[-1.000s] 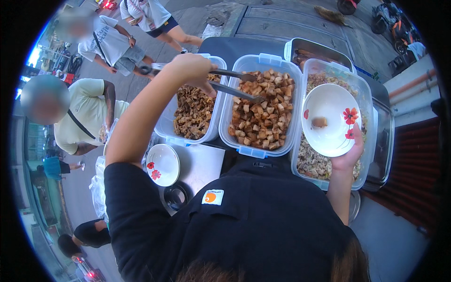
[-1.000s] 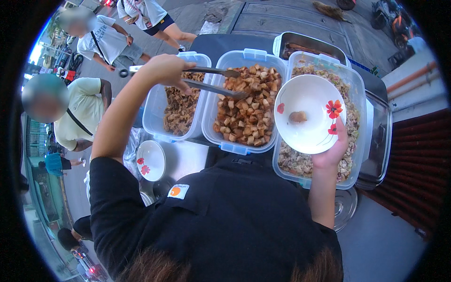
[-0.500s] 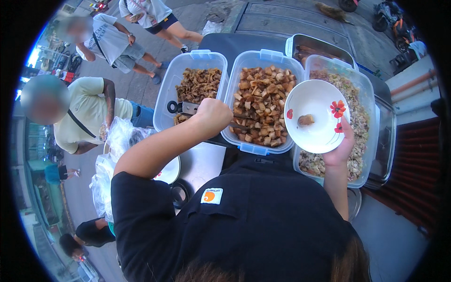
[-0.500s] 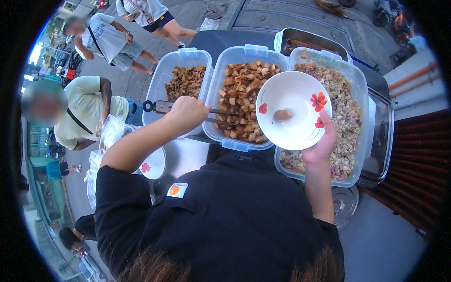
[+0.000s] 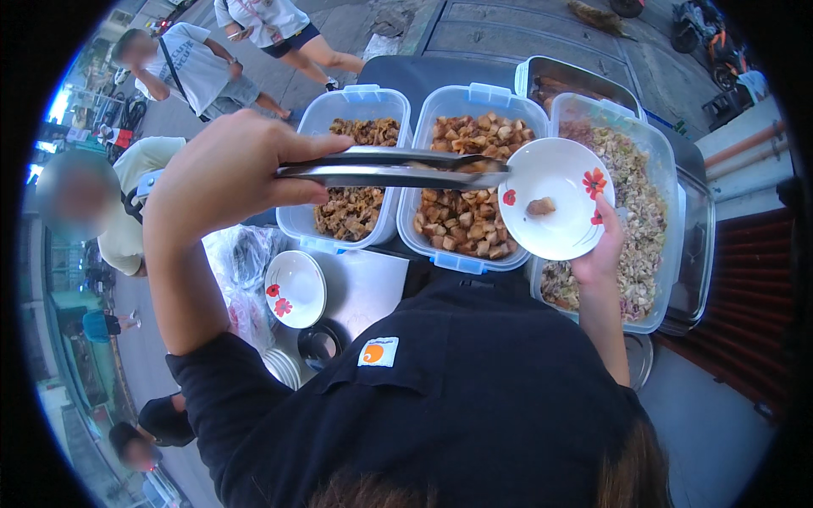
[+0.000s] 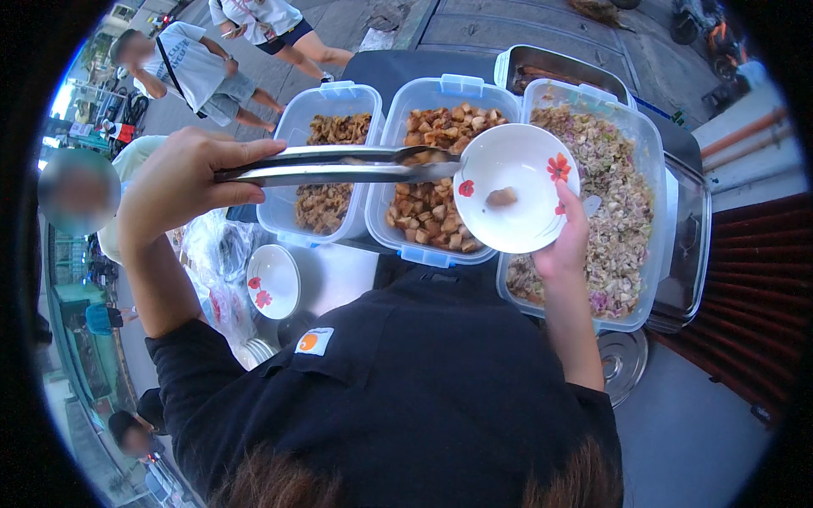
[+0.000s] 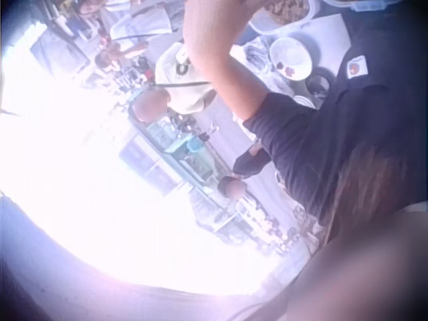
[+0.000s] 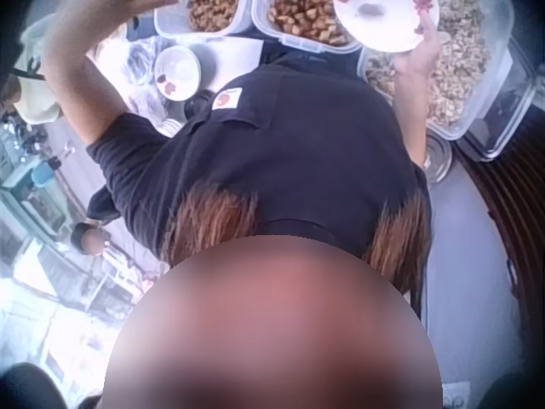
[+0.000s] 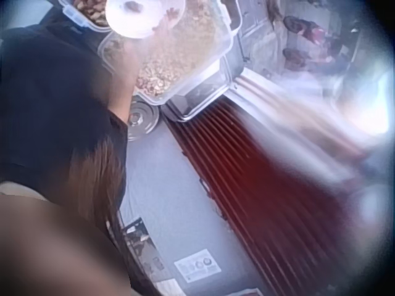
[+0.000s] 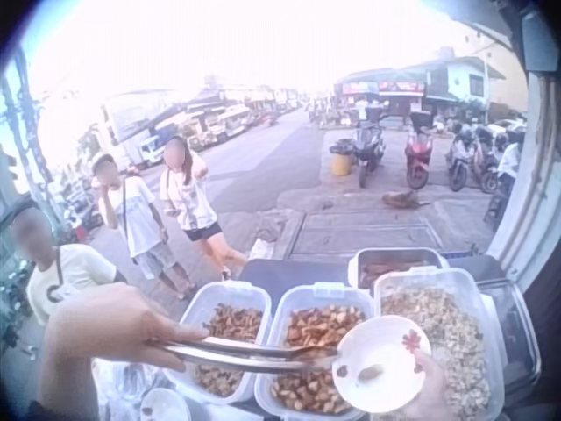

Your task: The person scoops various cooked foods from large containers into plastic bags and bowls, then hands them to customers at a street food stall. They use tongs and a ladle to transfer items and occasionally handle cash from customers.

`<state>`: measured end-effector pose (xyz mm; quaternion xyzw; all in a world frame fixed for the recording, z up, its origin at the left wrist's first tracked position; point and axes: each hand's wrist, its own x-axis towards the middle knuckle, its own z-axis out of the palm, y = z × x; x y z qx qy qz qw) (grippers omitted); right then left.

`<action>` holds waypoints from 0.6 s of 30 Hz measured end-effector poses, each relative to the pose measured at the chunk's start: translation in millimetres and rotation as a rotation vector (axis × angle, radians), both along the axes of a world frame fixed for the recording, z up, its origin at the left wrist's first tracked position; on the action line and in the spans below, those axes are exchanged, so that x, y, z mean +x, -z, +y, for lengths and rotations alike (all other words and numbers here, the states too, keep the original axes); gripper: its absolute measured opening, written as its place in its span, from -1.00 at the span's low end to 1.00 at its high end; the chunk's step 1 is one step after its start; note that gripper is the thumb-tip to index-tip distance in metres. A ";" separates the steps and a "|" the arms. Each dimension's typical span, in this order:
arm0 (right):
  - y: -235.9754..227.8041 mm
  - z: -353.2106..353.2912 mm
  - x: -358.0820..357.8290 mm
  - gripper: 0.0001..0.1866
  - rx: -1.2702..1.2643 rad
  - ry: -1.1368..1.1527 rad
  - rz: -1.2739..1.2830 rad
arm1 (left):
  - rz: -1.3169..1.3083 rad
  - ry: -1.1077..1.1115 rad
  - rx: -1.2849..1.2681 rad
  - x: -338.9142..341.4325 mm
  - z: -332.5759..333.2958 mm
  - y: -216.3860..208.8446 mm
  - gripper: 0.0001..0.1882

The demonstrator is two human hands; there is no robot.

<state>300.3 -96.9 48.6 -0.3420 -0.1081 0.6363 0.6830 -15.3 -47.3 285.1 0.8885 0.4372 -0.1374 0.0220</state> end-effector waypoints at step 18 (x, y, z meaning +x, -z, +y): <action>33.8 13.0 -0.8 -0.53 0.161 -0.222 0.338 | 0.491 0.043 0.035 32.9 -2.9 124.0 -0.68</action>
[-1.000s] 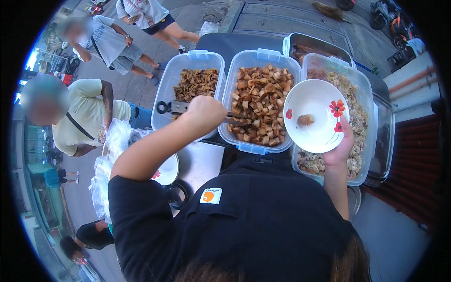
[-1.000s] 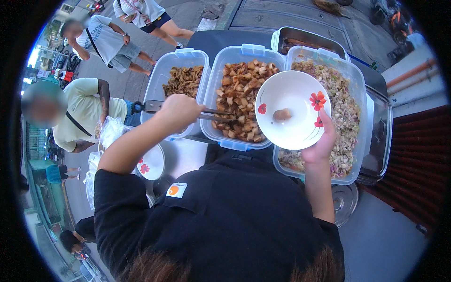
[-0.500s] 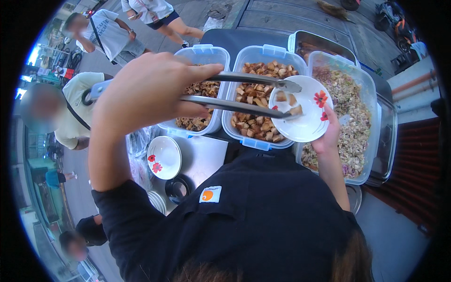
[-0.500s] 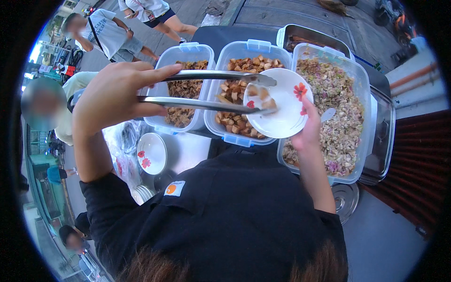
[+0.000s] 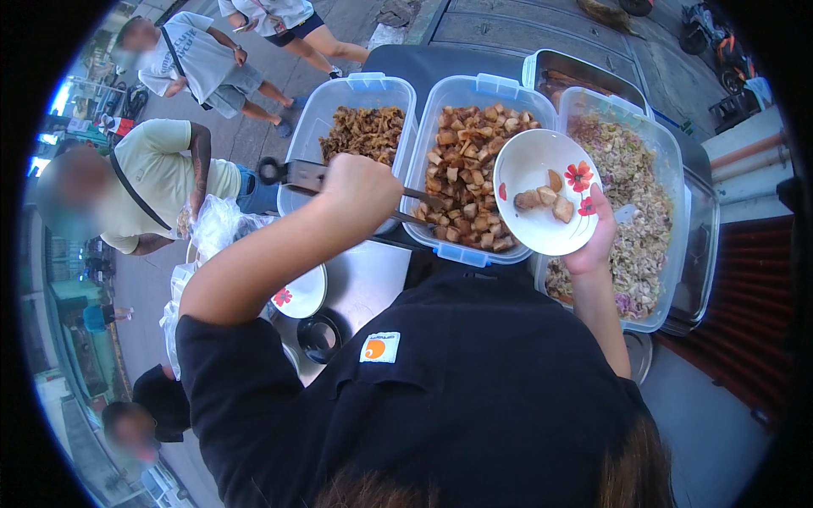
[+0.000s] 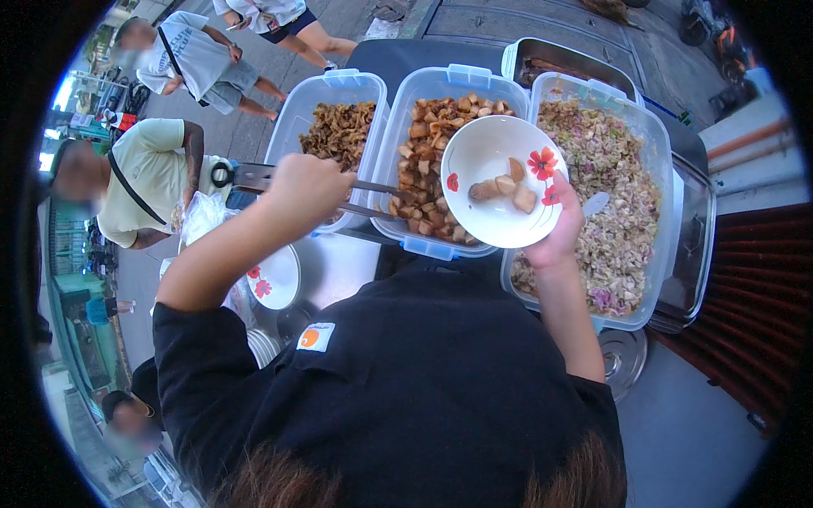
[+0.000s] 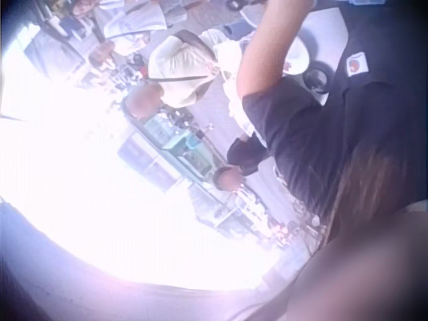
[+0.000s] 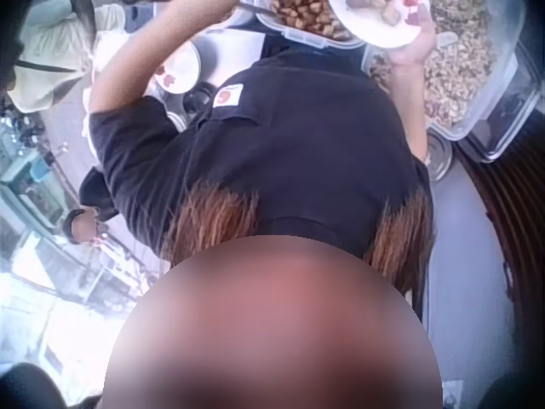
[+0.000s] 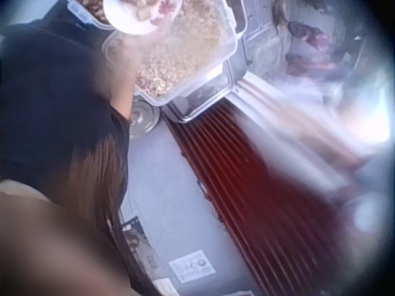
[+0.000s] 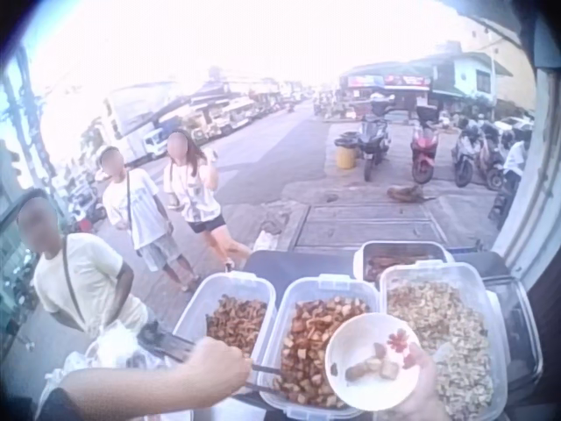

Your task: The person scoops various cooked foods from large containers into plastic bags and bowls, then hands them to customers at a street food stall. They use tongs and a ladle to transfer items and occasionally handle cash from customers.

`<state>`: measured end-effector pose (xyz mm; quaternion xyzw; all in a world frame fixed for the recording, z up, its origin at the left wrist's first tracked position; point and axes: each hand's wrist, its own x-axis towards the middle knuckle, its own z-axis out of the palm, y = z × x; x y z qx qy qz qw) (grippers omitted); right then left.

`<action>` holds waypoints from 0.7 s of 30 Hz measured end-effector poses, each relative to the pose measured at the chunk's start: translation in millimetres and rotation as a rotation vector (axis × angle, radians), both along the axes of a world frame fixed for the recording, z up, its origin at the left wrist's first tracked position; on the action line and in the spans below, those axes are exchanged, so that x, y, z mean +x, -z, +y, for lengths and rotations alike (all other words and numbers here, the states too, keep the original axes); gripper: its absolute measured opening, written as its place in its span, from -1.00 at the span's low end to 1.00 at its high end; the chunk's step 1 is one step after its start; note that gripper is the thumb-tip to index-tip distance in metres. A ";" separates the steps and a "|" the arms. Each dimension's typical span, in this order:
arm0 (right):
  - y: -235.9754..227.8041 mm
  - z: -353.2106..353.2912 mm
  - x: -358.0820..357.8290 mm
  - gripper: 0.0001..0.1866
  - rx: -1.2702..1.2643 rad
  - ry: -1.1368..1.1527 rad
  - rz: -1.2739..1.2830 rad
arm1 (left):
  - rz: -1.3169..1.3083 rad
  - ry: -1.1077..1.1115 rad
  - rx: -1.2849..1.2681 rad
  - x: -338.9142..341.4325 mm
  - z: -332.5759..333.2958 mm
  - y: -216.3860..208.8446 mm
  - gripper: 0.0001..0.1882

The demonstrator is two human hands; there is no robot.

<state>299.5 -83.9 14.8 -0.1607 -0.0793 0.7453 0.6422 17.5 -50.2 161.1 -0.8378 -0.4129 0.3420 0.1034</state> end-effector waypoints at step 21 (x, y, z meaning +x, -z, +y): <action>-12.1 -6.7 -16.3 -0.55 -0.147 0.111 -0.244 | -0.430 0.101 0.158 -2.5 -36.2 -116.0 -0.55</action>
